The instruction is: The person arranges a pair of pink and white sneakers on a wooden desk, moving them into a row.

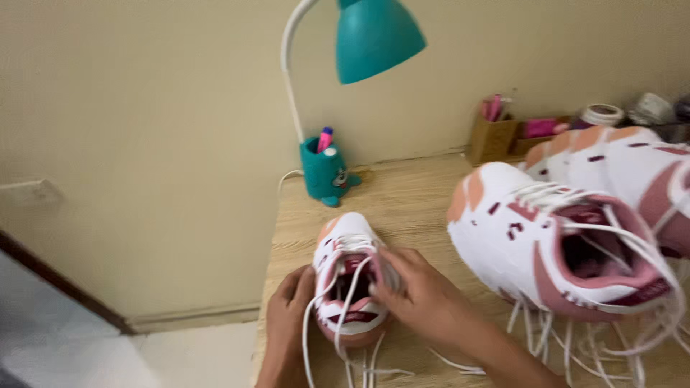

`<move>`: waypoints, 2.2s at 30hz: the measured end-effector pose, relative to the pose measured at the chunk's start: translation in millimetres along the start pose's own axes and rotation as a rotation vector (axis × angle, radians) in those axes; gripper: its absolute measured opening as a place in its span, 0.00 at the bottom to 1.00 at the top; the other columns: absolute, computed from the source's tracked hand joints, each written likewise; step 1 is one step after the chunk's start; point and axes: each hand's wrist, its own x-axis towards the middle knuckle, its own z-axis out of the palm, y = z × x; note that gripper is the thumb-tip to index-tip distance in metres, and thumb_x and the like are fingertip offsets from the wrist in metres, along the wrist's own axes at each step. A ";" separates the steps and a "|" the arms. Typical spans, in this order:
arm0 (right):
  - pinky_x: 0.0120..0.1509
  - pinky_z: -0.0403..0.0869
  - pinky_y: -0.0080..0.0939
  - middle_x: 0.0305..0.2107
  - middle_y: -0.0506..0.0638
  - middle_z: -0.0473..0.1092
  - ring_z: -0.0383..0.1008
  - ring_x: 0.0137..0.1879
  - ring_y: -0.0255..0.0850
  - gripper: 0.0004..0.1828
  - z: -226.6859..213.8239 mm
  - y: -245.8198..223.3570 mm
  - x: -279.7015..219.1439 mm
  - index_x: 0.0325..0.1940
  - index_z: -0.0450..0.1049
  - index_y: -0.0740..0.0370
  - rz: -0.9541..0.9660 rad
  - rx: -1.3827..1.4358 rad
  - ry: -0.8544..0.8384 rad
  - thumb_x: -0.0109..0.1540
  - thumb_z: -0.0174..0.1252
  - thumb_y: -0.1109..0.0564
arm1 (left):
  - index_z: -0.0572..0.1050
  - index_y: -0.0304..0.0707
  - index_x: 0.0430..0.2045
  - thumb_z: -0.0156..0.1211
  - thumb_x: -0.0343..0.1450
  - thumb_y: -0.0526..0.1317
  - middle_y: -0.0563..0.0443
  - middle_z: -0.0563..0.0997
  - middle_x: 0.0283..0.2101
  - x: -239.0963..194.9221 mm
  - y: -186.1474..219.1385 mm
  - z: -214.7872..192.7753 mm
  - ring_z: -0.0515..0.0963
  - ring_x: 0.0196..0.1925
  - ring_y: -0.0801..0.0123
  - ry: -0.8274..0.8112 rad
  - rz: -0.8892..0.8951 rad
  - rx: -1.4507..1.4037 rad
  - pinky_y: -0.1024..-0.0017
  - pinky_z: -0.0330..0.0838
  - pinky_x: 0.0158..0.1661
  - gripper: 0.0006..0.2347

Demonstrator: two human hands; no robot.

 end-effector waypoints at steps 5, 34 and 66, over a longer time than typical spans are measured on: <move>0.46 0.72 0.28 0.51 0.42 0.68 0.74 0.36 0.29 0.23 -118.0 -70.7 -64.1 0.56 0.74 0.49 0.150 0.029 0.325 0.55 0.60 0.55 | 0.78 0.42 0.46 0.50 0.68 0.47 0.50 0.82 0.48 20.5 -24.1 -24.7 0.76 0.50 0.70 0.108 0.086 0.125 0.70 0.65 0.54 0.17; 0.64 0.63 0.37 0.59 0.40 0.69 0.67 0.65 0.37 0.28 -253.1 -26.1 -59.2 0.61 0.71 0.37 0.633 -0.406 0.174 0.57 0.46 0.55 | 0.74 0.40 0.22 0.53 0.58 0.44 0.34 0.78 0.34 -14.0 -66.6 99.4 0.72 0.56 0.39 0.114 1.373 1.191 0.46 0.53 0.62 0.09; 0.71 0.63 0.46 0.65 0.51 0.62 0.60 0.72 0.45 0.35 -103.5 -12.2 -99.8 0.66 0.59 0.57 0.261 0.437 0.256 0.55 0.57 0.54 | 0.69 0.32 0.46 0.69 0.56 0.30 0.39 0.81 0.41 -34.2 -51.0 103.2 0.80 0.35 0.59 -0.688 0.027 -0.971 0.63 0.77 0.35 0.24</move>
